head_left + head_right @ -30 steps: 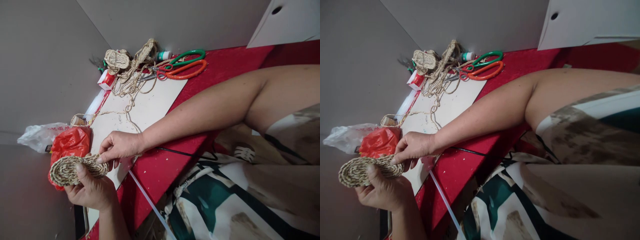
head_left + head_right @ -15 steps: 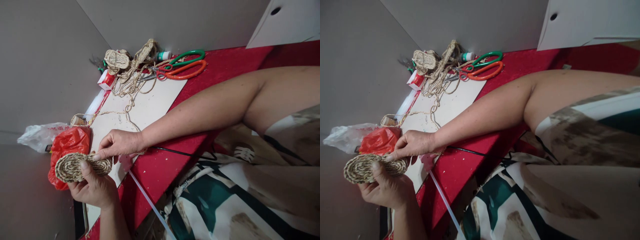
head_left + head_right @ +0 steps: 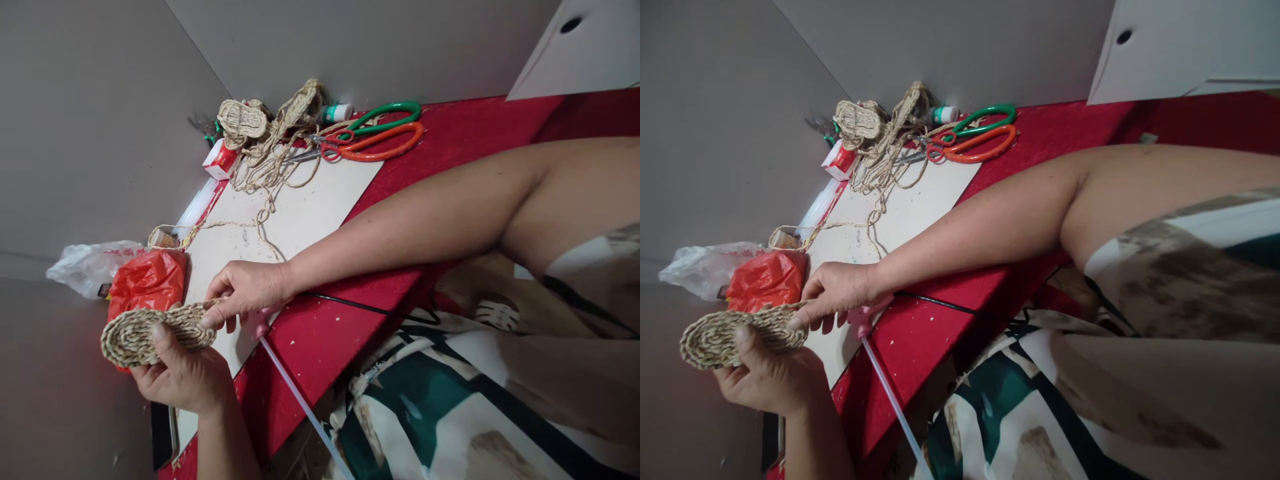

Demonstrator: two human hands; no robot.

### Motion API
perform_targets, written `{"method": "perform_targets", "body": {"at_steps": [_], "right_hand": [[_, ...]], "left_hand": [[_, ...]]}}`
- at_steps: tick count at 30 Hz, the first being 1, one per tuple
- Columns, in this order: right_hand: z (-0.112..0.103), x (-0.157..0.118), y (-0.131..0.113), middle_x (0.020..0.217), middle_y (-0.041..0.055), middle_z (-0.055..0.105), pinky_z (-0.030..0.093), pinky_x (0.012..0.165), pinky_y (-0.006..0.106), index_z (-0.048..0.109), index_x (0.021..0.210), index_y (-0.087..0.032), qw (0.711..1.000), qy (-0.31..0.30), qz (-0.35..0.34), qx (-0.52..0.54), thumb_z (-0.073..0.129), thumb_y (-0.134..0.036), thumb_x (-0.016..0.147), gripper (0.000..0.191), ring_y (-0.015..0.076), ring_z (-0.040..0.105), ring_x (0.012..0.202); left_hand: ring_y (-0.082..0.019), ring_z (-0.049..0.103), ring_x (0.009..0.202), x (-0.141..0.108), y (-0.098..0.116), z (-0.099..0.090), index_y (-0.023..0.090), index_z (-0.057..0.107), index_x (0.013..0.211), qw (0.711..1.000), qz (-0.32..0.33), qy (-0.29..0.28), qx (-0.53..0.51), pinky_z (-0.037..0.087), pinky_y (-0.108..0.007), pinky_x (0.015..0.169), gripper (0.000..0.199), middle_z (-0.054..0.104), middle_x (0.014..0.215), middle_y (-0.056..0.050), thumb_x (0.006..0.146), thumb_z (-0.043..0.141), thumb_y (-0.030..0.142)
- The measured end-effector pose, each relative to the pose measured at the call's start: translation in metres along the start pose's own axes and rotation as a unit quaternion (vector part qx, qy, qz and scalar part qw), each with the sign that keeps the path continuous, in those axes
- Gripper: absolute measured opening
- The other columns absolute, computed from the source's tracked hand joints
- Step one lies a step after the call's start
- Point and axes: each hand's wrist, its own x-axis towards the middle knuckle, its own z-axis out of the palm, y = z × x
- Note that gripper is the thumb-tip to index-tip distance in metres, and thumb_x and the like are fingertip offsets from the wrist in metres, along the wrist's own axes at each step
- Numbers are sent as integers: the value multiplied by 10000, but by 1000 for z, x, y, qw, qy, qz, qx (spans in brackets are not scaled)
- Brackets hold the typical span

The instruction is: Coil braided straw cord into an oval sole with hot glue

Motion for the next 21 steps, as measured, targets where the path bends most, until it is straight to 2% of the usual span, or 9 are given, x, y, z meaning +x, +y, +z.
{"method": "perform_targets", "body": {"at_steps": [3,9,13,16,19,21], "right_hand": [[1,0,2,646,-9,621,467,488,163,623,799,-97,999,-5,31,12,737,-360,721,297,75,606,574],[1,0,-4,617,-26,633,452,481,140,611,777,-89,996,-21,58,71,696,-208,773,146,43,591,516],[-3,2,-4,592,-31,630,457,486,138,598,768,-85,996,-15,40,78,644,-150,810,89,41,592,505],[-8,6,-2,615,-23,632,452,479,132,607,786,-86,997,22,8,74,639,-172,817,97,48,606,535],[-13,10,-3,634,-17,634,429,441,128,610,796,-93,995,69,-14,69,618,-191,834,106,43,587,514],[-15,11,-6,659,-13,638,436,441,130,602,783,-92,994,88,-21,67,601,-165,841,93,42,591,521]], "left_hand": [[-225,645,919,4,-1,-1,152,572,947,1000,1,-1,24,520,-375,809,264,654,978,-60,742,641,303],[-211,639,906,2,-1,-1,154,572,942,1000,-22,-11,6,516,-356,796,287,646,978,-58,720,670,307],[-194,630,881,7,-6,-6,139,590,915,998,-51,-33,-1,508,-334,790,285,636,939,-52,726,677,333],[-178,626,804,18,-6,-9,152,572,960,994,-82,-66,-21,515,-330,721,292,623,885,-38,756,634,351],[-180,633,875,28,10,-10,196,501,1110,996,-71,-41,-26,515,-337,744,362,617,1044,-62,772,581,298],[-191,595,1055,31,28,-18,235,436,1196,999,-38,-25,20,493,-353,853,403,554,1221,-77,809,516,312]]}}
